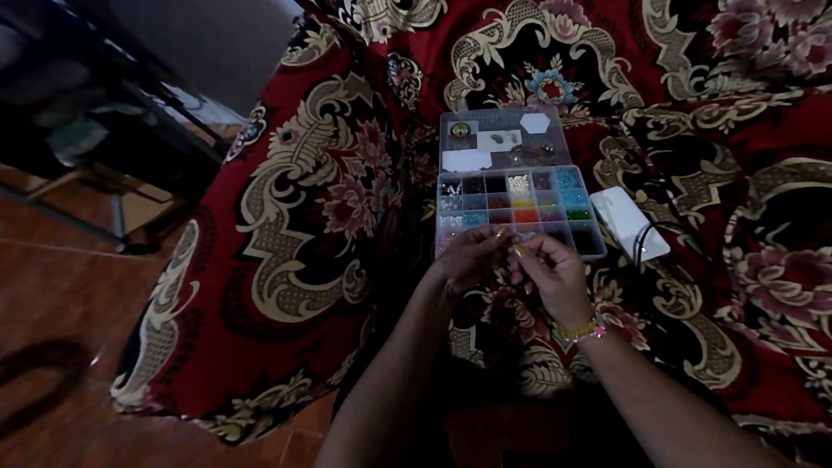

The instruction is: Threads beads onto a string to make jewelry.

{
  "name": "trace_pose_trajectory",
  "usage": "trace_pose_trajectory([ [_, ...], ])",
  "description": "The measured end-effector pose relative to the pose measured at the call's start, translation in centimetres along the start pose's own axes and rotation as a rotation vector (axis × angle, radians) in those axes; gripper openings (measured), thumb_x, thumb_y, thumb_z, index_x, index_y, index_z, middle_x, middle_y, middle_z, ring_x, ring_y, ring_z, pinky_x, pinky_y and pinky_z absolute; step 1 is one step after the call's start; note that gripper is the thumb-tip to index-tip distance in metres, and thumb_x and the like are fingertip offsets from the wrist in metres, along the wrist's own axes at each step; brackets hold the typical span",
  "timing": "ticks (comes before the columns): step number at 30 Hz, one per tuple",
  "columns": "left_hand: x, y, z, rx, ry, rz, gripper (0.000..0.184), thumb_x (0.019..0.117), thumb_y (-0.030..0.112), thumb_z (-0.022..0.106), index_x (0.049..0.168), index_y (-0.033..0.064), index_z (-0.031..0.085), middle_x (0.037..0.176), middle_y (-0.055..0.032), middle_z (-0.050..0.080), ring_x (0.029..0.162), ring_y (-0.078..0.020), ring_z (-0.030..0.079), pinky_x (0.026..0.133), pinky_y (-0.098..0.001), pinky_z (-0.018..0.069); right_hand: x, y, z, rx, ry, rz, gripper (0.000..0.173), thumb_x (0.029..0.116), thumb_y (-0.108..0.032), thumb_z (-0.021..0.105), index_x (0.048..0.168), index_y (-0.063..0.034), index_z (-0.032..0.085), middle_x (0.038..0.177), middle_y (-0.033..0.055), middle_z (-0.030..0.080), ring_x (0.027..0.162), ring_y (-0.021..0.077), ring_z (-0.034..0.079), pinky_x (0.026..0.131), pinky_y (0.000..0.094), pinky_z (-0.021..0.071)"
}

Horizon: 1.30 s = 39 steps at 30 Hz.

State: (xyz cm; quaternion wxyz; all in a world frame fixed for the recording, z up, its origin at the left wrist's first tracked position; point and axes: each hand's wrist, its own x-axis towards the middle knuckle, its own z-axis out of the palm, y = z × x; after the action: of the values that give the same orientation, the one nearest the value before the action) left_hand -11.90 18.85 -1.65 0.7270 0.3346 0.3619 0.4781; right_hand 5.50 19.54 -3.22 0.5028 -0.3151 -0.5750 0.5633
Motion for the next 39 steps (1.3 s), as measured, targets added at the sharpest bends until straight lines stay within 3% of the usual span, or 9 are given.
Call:
trace_pose_trajectory([
  [26,0.06,0.10,-0.07,0.067,0.015,-0.024,0.022,0.1056,0.008,0.047,0.097,0.0101,0.068,0.089,0.0033,0.071,0.078,-0.0044,0.067,0.075,-0.0227,0.0571,-0.08,-0.26,0.15,-0.045,0.003,0.065,0.009,0.0932,-0.006,0.060,0.087,-0.0038,0.067,0.070,-0.0043,0.067,0.056,0.0011,0.061,0.050,0.0168,0.0524],
  [39,0.09,0.21,-0.24,0.115,0.028,-0.004,0.019,0.1042,0.006,0.049,0.097,0.0086,0.067,0.091,0.0020,0.071,0.081,-0.0063,0.068,0.079,-0.0250,0.0579,0.03,-0.21,0.22,-0.051,0.000,0.068,0.009,0.0928,-0.006,0.061,0.087,-0.0043,0.067,0.068,-0.0051,0.066,0.055,0.0006,0.061,0.050,0.0163,0.0524],
])
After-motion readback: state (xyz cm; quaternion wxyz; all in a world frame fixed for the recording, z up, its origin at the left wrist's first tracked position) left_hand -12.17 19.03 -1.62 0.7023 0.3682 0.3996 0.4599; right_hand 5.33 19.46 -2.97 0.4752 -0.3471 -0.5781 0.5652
